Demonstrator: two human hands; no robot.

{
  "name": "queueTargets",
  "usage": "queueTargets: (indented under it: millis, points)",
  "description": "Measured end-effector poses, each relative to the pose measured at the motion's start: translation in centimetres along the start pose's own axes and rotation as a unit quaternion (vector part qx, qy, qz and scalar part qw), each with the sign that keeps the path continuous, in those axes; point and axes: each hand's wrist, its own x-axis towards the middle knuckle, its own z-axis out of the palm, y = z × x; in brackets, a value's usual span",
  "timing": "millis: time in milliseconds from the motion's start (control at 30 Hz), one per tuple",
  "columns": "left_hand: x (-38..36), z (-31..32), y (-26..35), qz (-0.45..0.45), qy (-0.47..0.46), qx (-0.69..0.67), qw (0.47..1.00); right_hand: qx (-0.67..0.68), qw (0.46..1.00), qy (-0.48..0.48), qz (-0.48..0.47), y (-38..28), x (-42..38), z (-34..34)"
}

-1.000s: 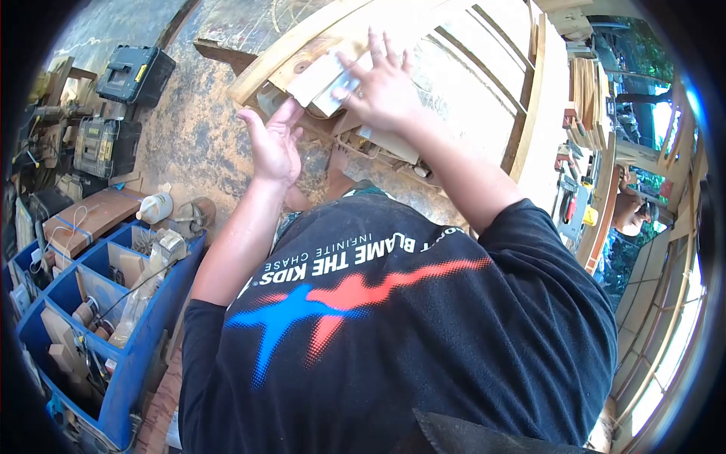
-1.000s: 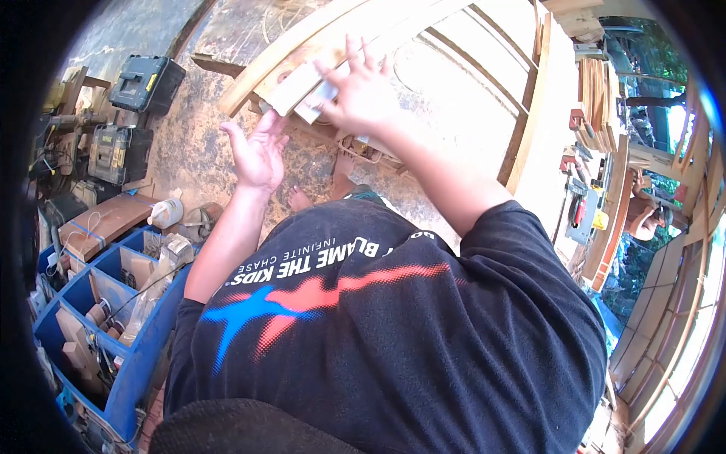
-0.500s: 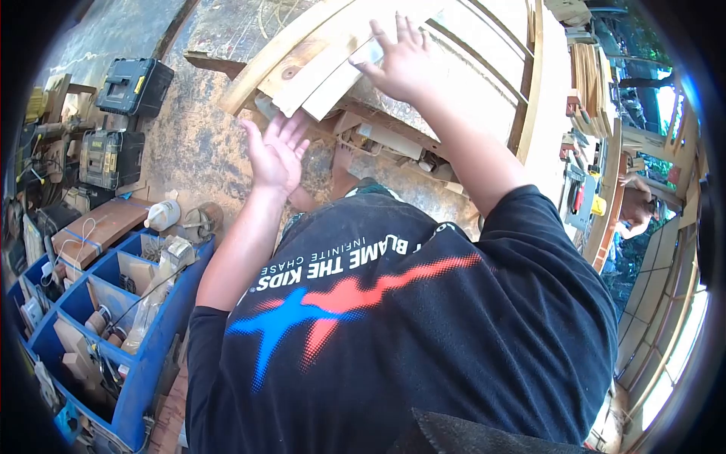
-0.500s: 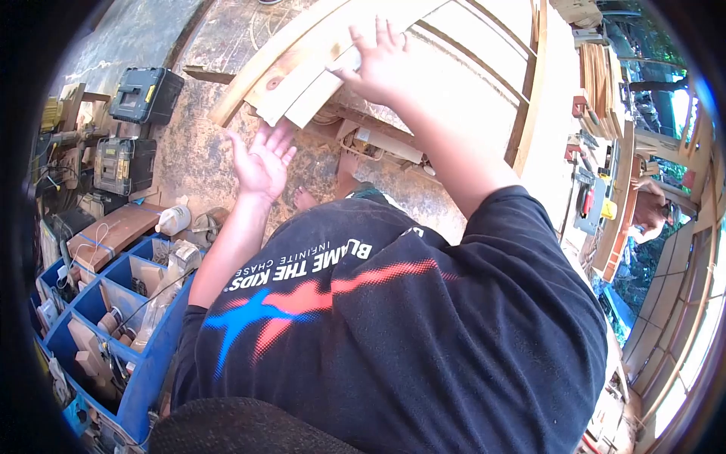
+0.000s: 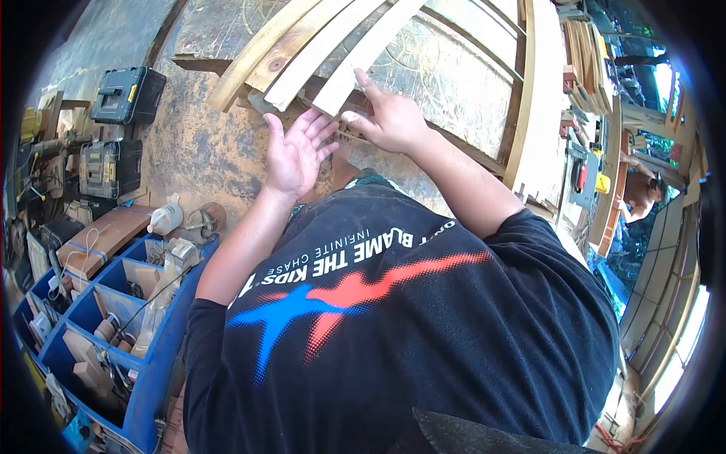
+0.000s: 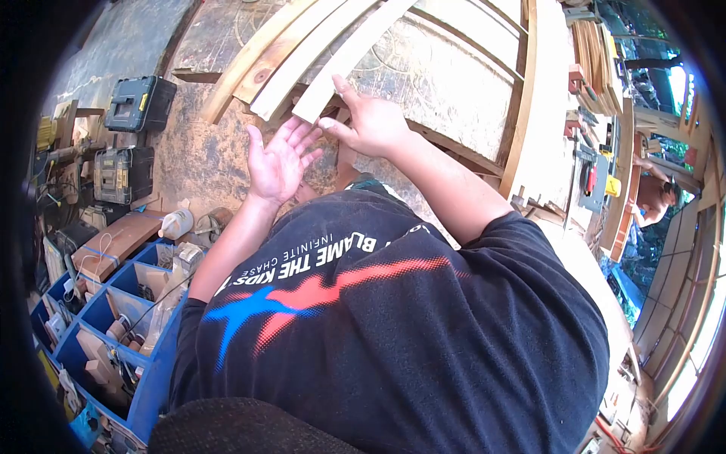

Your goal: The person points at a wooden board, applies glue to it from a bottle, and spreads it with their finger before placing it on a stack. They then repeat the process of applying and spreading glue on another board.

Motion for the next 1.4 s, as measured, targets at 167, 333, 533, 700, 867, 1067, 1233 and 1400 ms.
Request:
queueTargets:
  millis: [167, 333, 533, 700, 867, 1067, 1233, 1400]
  points:
    - [0.0, -0.7, -0.7, 0.001, -0.028, 0.015, 0.999, 0.001, 0.984, -0.106, -0.14, -4.3, -2.5, -0.7]
    - [-0.1, -0.5, -0.4, -0.009, -0.025, -0.003, 1.0, 0.041, 0.999, -0.002, 0.0, -5.0, -1.8, -1.1]
    - [-0.2, 0.0, -0.2, -0.013, -0.009, -0.022, 1.0, 0.014, 0.985, -0.121, -0.12, -5.7, -3.3, -2.4]
    - [0.0, -0.1, -0.1, -0.014, 0.02, -0.03, 0.999, -0.014, 0.995, -0.047, -0.086, -1.2, -1.8, -2.0]
    - [1.0, 1.1, 0.1, -0.016, 0.051, -0.035, 0.998, 0.053, 0.986, -0.035, -0.155, 1.1, -2.9, -2.7]
    - [3.2, 1.0, 0.0, -0.034, 0.032, -0.025, 0.999, 0.038, 0.94, -0.022, -0.339, 1.6, -2.2, -2.7]
    - [3.6, 3.4, 0.4, -0.005, 0.027, -0.068, 0.997, -0.016, 0.964, -0.052, -0.261, 1.6, -0.8, -6.3]
    - [3.2, 3.4, -0.8, -0.001, 0.105, -0.054, 0.993, -0.069, 0.992, -0.047, -0.09, 5.8, 3.2, -8.2]
